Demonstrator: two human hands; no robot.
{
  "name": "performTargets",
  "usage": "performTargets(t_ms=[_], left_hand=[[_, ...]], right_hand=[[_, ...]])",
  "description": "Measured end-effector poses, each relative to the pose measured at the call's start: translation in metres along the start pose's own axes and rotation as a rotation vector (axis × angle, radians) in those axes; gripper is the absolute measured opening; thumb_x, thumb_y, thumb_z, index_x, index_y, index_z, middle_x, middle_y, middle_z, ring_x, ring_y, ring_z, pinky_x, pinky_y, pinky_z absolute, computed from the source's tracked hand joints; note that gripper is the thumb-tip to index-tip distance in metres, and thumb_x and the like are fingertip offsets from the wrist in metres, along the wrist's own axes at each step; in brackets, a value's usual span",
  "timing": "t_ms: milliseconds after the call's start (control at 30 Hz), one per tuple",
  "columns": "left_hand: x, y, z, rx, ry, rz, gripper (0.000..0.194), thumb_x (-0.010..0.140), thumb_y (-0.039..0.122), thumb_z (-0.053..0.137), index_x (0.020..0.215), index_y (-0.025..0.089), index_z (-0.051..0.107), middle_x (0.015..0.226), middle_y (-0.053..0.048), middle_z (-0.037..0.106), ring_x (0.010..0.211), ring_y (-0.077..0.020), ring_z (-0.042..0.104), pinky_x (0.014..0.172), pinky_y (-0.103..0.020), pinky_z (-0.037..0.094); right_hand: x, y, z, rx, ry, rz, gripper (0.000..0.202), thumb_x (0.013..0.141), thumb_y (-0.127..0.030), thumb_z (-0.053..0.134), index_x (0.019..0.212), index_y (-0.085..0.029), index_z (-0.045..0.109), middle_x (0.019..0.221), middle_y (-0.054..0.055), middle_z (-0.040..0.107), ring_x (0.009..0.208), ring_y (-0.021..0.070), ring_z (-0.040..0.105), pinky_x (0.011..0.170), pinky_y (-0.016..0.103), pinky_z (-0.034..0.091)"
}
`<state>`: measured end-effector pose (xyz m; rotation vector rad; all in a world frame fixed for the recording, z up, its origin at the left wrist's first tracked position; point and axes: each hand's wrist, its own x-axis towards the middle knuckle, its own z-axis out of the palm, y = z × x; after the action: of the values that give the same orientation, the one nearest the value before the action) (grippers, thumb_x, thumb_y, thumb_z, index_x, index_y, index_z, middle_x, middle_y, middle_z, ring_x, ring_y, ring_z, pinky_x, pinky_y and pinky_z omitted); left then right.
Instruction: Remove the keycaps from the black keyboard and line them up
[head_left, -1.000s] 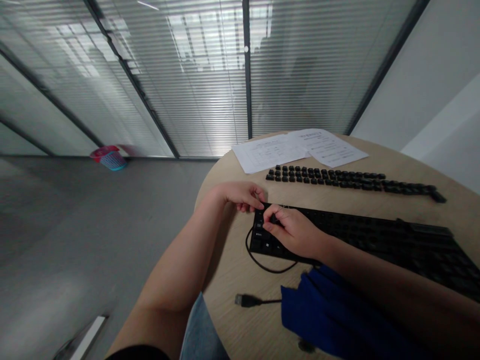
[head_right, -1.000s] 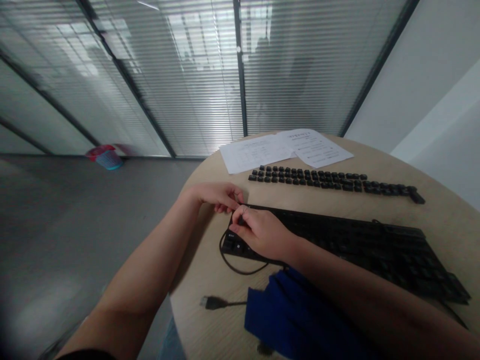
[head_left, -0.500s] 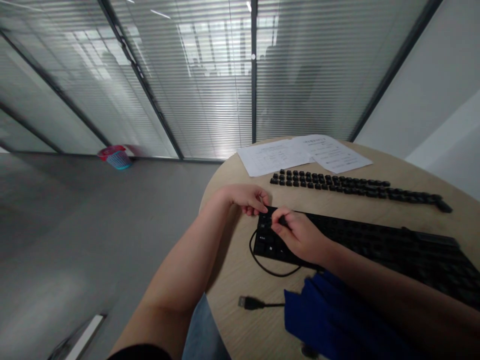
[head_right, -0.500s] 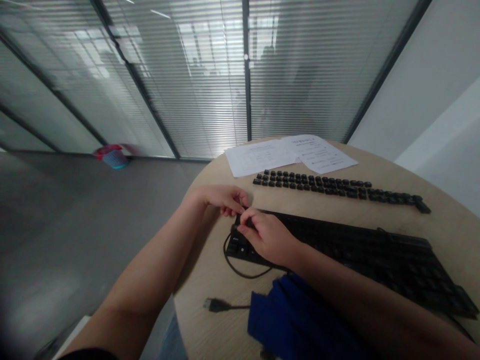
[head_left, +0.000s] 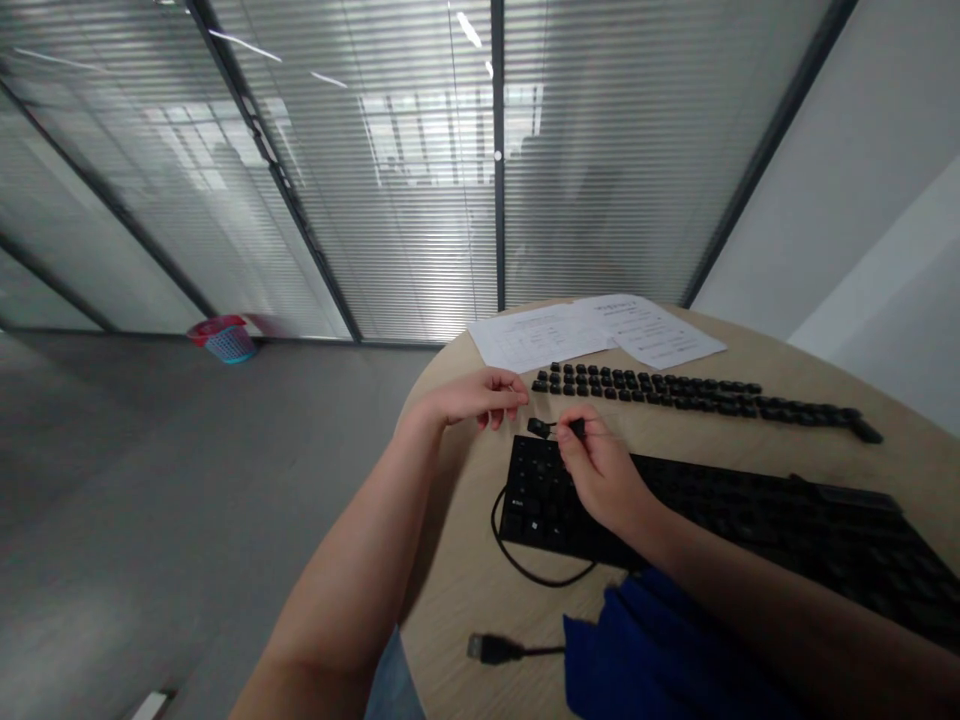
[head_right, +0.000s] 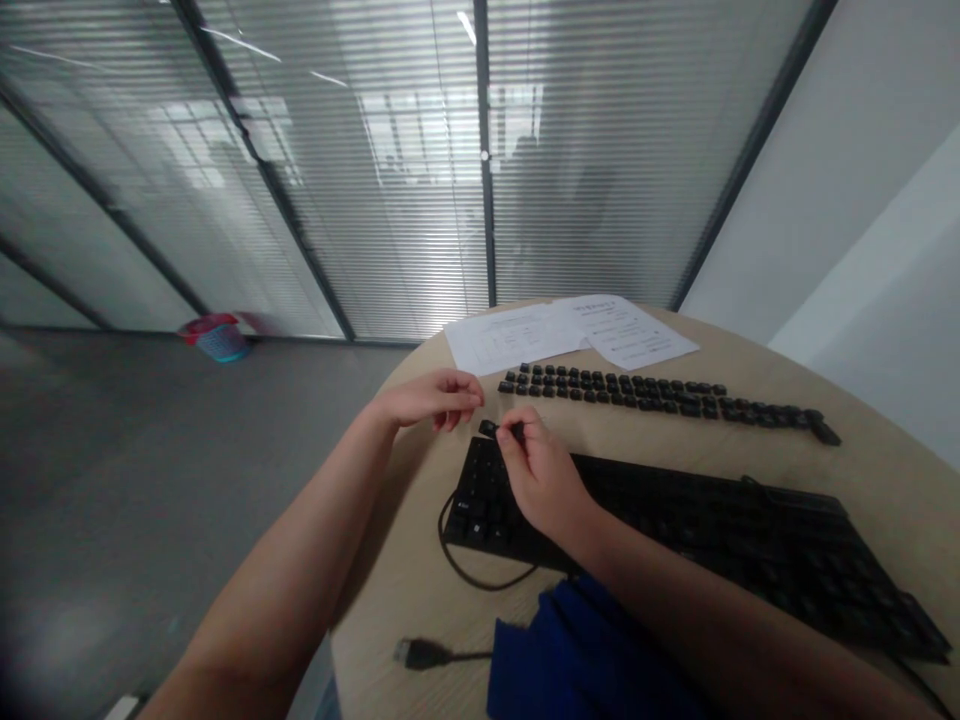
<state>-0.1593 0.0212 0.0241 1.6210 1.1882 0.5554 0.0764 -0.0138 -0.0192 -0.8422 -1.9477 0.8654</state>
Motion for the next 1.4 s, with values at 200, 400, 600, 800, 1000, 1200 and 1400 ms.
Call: performTargets(t_ms=[200,400,600,800,1000,1200,1400], left_hand=[[0.0,0.009,0.009,0.044,0.028,0.111,0.028,0.078,0.037,0.073,0.094,0.017,0.061,0.074,0.002,0.061,0.062,-0.0097,0.059,0.045,-0.017,0.041],[0.004,0.011,0.015,0.154,-0.015,0.081,0.027,0.076,0.034,0.071,0.095,0.015,0.066,0.078,0.0,0.063,0.064,-0.0098,0.057,0.048,-0.018,0.046],[0.003,0.014,0.016,0.156,0.032,0.065,0.024,0.075,0.031,0.071,0.092,0.014,0.07,0.078,-0.002,0.067,0.065,-0.0111,0.059,0.053,-0.021,0.05],[0.004,0.009,0.011,0.063,0.018,0.064,0.023,0.073,0.03,0.074,0.088,0.014,0.07,0.074,-0.001,0.066,0.062,-0.0095,0.058,0.054,-0.021,0.05],[0.003,0.006,0.008,0.057,0.017,0.049,0.024,0.074,0.032,0.074,0.09,0.014,0.071,0.072,0.0,0.065,0.062,-0.0098,0.058,0.054,-0.021,0.05],[0.004,0.005,0.007,0.058,0.023,0.054,0.025,0.074,0.033,0.075,0.09,0.014,0.07,0.074,-0.001,0.065,0.062,-0.0094,0.057,0.054,-0.021,0.05],[0.002,-0.001,0.0,0.021,0.021,0.046,0.025,0.075,0.031,0.075,0.093,0.014,0.071,0.077,0.0,0.065,0.061,-0.0077,0.055,0.052,-0.018,0.049]], right_hand=[[0.007,0.008,0.004,0.088,0.036,0.073,0.014,0.099,-0.037,0.043,0.102,-0.024,0.048,0.071,-0.003,0.051,0.062,0.0161,0.05,0.059,0.029,0.039],[0.009,0.013,0.007,0.158,0.077,0.074,0.018,0.1,-0.041,0.044,0.102,-0.024,0.048,0.069,-0.004,0.049,0.061,0.0151,0.049,0.059,0.028,0.04],[0.01,0.011,0.007,0.151,0.08,0.101,0.017,0.099,-0.04,0.046,0.101,-0.024,0.049,0.065,-0.006,0.046,0.057,0.0147,0.047,0.057,0.028,0.039],[0.012,0.013,0.006,0.157,0.115,0.123,0.021,0.099,-0.043,0.045,0.101,-0.023,0.05,0.066,-0.004,0.05,0.059,0.0157,0.05,0.058,0.029,0.04],[0.012,0.011,0.005,0.106,0.112,0.134,0.021,0.099,-0.041,0.044,0.101,-0.022,0.051,0.069,-0.002,0.054,0.063,0.0171,0.054,0.061,0.031,0.042],[0.014,0.012,0.006,0.091,0.124,0.131,0.022,0.099,-0.042,0.044,0.101,-0.022,0.051,0.068,-0.002,0.054,0.064,0.0181,0.055,0.062,0.032,0.042],[0.014,0.014,0.006,0.109,0.138,0.139,0.023,0.098,-0.044,0.045,0.099,-0.022,0.051,0.067,-0.002,0.054,0.063,0.0181,0.054,0.062,0.031,0.041]])
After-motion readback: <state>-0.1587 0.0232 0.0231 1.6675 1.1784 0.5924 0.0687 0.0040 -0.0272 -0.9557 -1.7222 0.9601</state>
